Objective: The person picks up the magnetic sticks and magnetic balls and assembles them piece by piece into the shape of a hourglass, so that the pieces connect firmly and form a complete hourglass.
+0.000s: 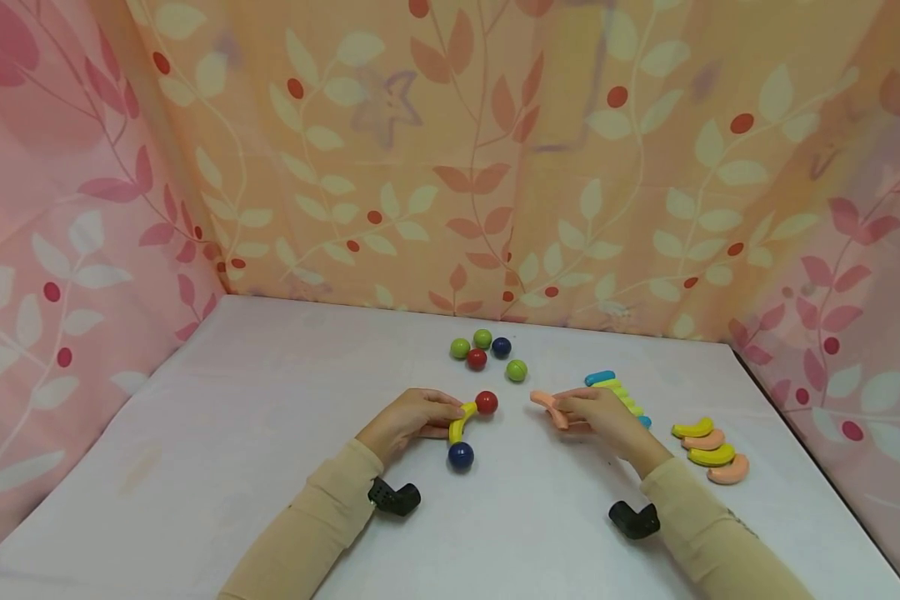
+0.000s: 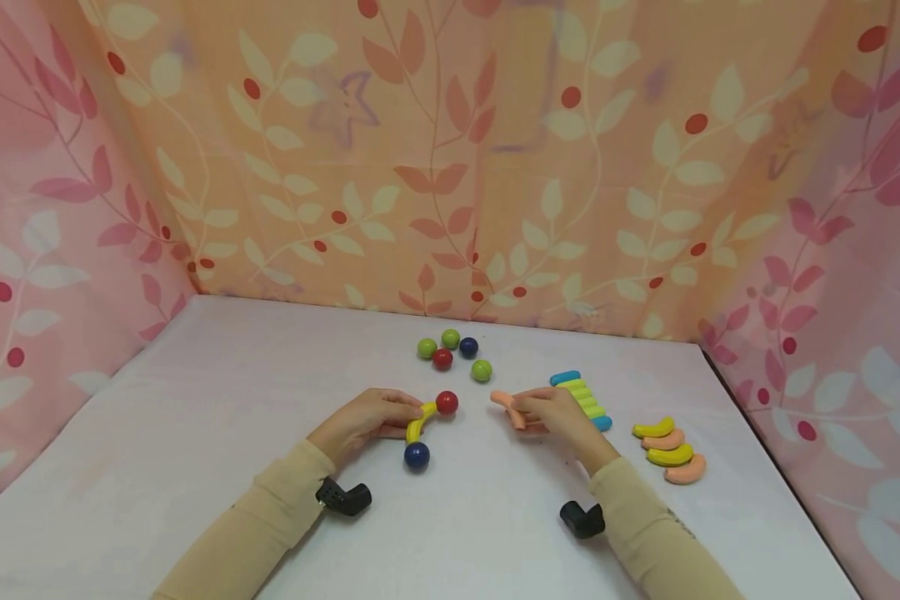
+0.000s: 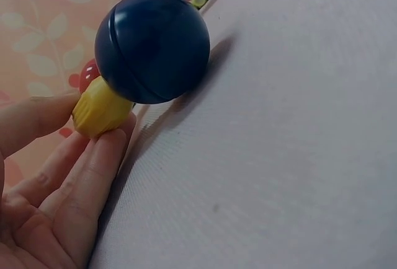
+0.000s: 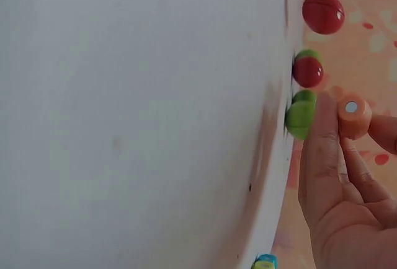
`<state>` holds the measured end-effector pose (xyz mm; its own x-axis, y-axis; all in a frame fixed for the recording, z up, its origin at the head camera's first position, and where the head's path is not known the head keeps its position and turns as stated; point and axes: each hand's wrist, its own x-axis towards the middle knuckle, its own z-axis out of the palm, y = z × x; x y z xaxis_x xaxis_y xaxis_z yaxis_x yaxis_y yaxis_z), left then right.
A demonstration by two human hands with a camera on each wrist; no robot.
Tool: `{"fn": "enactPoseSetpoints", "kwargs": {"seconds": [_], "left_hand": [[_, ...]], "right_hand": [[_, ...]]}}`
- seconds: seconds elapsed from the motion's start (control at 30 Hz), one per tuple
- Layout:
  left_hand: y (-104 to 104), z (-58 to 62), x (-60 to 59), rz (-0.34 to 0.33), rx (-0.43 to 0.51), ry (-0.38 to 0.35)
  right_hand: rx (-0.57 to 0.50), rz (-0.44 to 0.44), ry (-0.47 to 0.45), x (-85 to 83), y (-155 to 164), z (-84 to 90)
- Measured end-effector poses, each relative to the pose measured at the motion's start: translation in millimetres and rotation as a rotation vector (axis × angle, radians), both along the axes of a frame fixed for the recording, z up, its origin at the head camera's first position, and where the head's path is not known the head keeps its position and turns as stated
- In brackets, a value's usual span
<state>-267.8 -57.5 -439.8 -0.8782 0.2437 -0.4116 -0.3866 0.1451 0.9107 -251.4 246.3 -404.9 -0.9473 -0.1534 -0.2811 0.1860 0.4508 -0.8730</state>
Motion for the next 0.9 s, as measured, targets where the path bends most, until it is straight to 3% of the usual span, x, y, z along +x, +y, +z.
{"fn": "enactPoseSetpoints", "kwargs": {"seconds": [0.4,0.9], "left_hand": [[0,0.9,-0.6,-0.002,0.022,0.000],[-1,1.0,-0.8,-0.011,0.026,-0.001]], "right_hand": [[-0.103,-0.011,-0.085,-5.7,-23,-7.7],[-0.176,0.084,-0.123,-8.8,-36,-7.7]]}}
